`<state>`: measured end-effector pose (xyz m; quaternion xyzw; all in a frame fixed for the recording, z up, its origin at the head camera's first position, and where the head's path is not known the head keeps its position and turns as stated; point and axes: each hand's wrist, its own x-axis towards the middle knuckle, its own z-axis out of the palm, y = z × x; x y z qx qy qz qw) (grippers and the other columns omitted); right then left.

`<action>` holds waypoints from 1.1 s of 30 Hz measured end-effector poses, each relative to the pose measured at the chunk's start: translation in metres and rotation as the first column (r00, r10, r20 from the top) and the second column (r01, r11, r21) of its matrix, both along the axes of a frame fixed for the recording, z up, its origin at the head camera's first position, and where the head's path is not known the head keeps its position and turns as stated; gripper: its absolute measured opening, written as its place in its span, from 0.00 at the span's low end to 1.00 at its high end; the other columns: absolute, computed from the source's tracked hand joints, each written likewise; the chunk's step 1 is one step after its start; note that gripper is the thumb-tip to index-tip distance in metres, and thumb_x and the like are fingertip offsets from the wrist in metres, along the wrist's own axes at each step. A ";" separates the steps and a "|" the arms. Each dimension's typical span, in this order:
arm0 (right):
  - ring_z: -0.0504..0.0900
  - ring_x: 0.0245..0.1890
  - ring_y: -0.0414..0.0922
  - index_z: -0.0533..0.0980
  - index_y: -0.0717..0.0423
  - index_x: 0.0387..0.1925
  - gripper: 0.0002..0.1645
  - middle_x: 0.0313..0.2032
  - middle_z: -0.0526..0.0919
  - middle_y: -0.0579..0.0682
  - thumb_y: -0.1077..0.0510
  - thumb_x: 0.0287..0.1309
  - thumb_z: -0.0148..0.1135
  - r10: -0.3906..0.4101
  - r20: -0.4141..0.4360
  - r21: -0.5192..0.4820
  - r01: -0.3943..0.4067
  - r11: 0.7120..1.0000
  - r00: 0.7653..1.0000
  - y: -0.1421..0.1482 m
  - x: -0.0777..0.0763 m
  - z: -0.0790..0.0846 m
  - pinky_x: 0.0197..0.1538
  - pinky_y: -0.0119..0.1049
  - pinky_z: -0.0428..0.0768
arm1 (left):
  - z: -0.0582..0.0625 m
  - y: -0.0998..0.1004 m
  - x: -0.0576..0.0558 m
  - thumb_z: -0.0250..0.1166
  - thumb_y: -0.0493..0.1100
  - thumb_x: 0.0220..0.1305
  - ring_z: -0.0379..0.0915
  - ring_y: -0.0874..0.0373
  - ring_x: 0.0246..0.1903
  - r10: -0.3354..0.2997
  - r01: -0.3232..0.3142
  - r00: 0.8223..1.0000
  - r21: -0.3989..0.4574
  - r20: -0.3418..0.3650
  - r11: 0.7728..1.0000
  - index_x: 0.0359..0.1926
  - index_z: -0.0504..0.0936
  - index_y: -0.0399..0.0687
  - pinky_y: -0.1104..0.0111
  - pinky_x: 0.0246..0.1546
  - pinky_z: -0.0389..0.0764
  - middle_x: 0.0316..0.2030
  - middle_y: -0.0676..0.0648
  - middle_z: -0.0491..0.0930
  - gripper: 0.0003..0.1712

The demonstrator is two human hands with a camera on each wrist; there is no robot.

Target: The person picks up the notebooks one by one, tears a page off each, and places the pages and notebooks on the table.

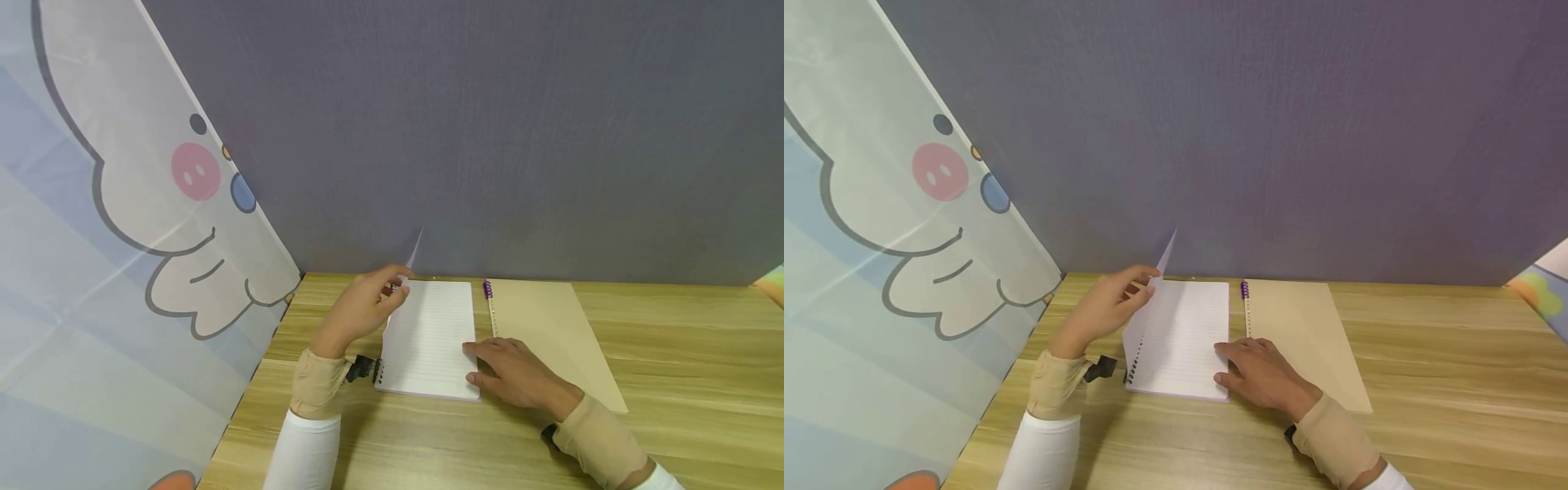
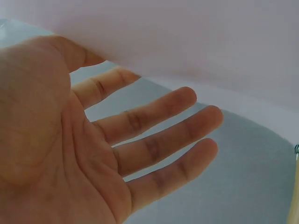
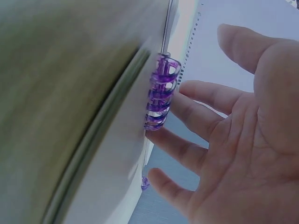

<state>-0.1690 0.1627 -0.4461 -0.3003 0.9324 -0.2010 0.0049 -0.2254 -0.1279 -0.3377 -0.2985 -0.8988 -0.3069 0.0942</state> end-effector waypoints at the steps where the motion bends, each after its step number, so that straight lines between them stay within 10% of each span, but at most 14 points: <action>1: 0.64 0.60 0.51 0.65 0.47 0.63 0.35 0.58 0.70 0.45 0.35 0.59 0.48 -0.001 -0.004 0.001 0.002 1.000 1.000 0.000 0.000 0.000 0.61 0.51 0.51 | 0.001 -0.002 0.000 0.48 0.58 0.66 0.72 0.66 0.36 0.006 -0.007 1.000 0.001 0.007 1.000 0.55 0.70 0.67 0.70 0.35 0.71 0.42 0.58 0.75 0.18; 22: 0.72 0.53 0.51 0.71 0.51 0.56 0.27 0.53 0.74 0.47 0.42 0.59 0.54 -0.023 -0.066 -0.025 0.021 0.999 0.998 0.008 -0.001 0.002 0.56 0.48 0.62 | 0.018 -0.055 0.006 0.60 0.49 0.59 0.67 0.63 0.20 0.184 -0.187 0.981 -0.048 -0.063 0.981 0.45 0.73 0.53 0.68 0.23 0.69 0.22 0.58 0.72 0.14; 33: 0.74 0.51 0.47 0.73 0.53 0.55 0.26 0.51 0.76 0.47 0.45 0.58 0.56 -0.017 -0.101 -0.035 0.013 0.999 0.995 0.006 -0.005 0.003 0.55 0.45 0.64 | 0.019 -0.081 0.006 0.62 0.46 0.57 0.66 0.57 0.22 0.287 -0.280 0.957 -0.112 0.047 0.953 0.49 0.73 0.50 0.65 0.25 0.69 0.23 0.53 0.72 0.18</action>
